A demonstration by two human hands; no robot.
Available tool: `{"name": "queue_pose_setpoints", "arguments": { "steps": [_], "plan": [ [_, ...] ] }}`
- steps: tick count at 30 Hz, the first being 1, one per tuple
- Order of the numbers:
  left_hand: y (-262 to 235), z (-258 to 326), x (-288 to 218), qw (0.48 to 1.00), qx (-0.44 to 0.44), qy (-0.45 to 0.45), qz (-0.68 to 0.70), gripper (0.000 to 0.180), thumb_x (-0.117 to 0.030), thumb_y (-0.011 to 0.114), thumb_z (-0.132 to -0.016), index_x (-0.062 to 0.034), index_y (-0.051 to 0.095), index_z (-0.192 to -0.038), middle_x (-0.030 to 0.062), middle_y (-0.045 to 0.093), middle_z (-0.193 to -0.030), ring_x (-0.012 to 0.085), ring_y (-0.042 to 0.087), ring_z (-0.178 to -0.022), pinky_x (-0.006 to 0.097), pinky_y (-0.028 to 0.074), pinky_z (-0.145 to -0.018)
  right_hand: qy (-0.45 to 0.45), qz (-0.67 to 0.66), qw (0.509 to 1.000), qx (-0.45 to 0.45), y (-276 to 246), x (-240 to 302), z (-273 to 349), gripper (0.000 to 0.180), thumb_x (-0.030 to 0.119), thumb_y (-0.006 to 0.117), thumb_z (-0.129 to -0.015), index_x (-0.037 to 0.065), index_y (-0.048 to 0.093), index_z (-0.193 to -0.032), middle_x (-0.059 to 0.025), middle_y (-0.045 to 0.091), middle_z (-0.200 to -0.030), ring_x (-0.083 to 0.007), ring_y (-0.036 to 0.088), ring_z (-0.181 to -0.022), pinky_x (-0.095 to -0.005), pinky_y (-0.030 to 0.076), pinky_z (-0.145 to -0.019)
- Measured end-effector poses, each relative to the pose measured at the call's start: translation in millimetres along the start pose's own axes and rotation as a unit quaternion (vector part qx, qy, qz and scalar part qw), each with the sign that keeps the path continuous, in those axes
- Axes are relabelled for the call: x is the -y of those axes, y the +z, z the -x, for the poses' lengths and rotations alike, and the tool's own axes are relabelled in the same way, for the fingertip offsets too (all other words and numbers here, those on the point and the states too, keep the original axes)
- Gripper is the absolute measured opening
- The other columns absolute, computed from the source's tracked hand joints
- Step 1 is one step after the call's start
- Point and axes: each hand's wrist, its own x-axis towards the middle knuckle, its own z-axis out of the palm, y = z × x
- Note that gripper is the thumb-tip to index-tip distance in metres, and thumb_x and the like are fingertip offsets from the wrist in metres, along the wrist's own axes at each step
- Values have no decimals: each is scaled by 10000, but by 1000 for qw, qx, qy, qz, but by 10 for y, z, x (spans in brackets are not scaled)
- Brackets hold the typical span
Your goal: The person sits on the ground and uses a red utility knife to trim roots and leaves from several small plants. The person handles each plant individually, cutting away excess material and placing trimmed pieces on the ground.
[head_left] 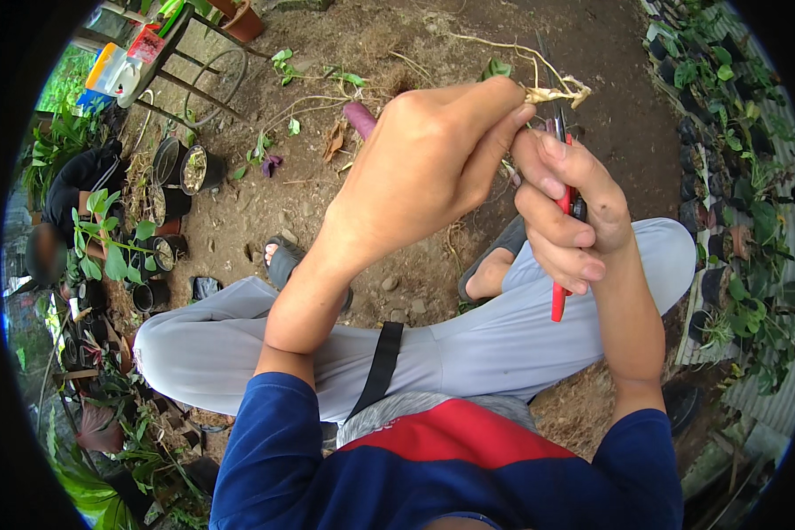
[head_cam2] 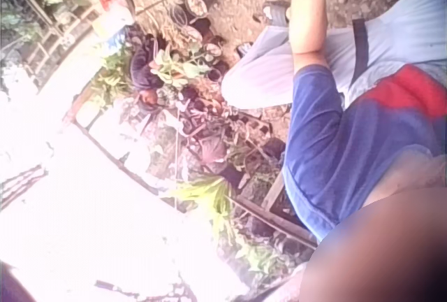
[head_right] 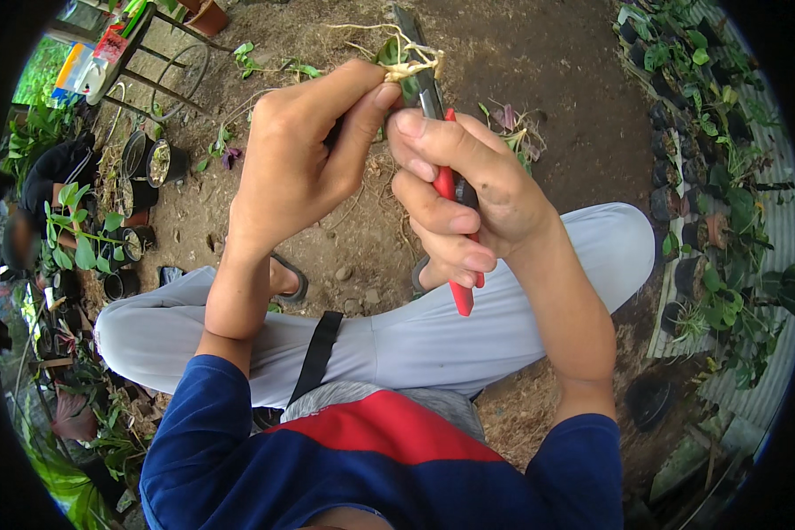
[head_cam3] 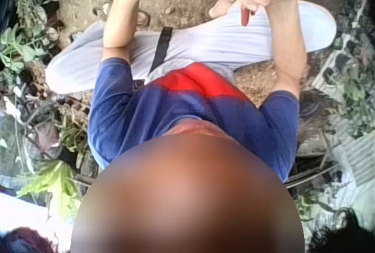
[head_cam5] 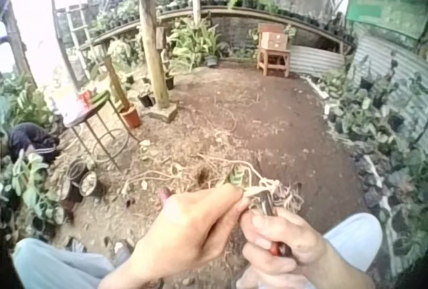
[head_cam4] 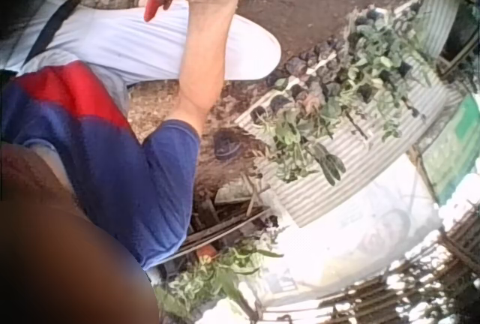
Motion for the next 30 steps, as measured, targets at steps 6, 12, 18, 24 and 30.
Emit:
{"name": "queue_pose_setpoints", "arguments": {
  "steps": [6, 12, 18, 24, 30],
  "plan": [
    [151, 26, 123, 997, -13, 28, -66, 72, -16, 657, -903, -12, 587, -917, 158, 579, -707, 352, 597, -607, 424, 451, -537, 9, -173, 983, 57, -143, -56, -56, 368, 300, 213, -1109, 81, 407, -887, 6, 411, -517, -122, 464, -296, -290, 436, -248],
    [283, 103, 489, 980, 15, -38, -192, 107, -73, 622, -924, -15, 544, -879, 182, 624, -750, 416, 630, -678, 479, 483, -572, 43, -204, 968, 137, -147, -129, -45, 368, 301, 202, -1106, 87, 415, -897, 4, 425, -525, -137, 474, -297, -305, 456, -265],
    [297, 144, 954, 978, 9, -84, -192, 107, -102, 583, -946, -4, 552, -921, 211, 657, -794, 431, 665, -709, 516, 515, -599, -8, -252, 967, 48, -192, -140, -158, 376, 306, 237, -1105, 85, 437, -876, 1, 463, -546, -158, 490, -320, -305, 452, -283],
    [259, 83, 774, 993, -17, -28, -109, 153, -95, 634, -954, 4, 547, -875, 204, 603, -746, 405, 614, -665, 468, 451, -581, -187, 258, 879, -354, -184, -166, -283, 350, 384, 557, -1036, 35, 542, -1059, -28, 509, -607, -103, 468, -397, -259, 414, -382],
    [254, 47, 582, 997, 30, 23, -73, 72, -62, 636, -939, -2, 596, -940, 196, 610, -757, 397, 618, -690, 449, 458, -590, -226, 369, 829, -354, -256, -163, -305, 328, 316, 673, -988, -9, 625, -995, -28, 582, -668, -82, 517, -472, -245, 414, -422]
  ]
}}
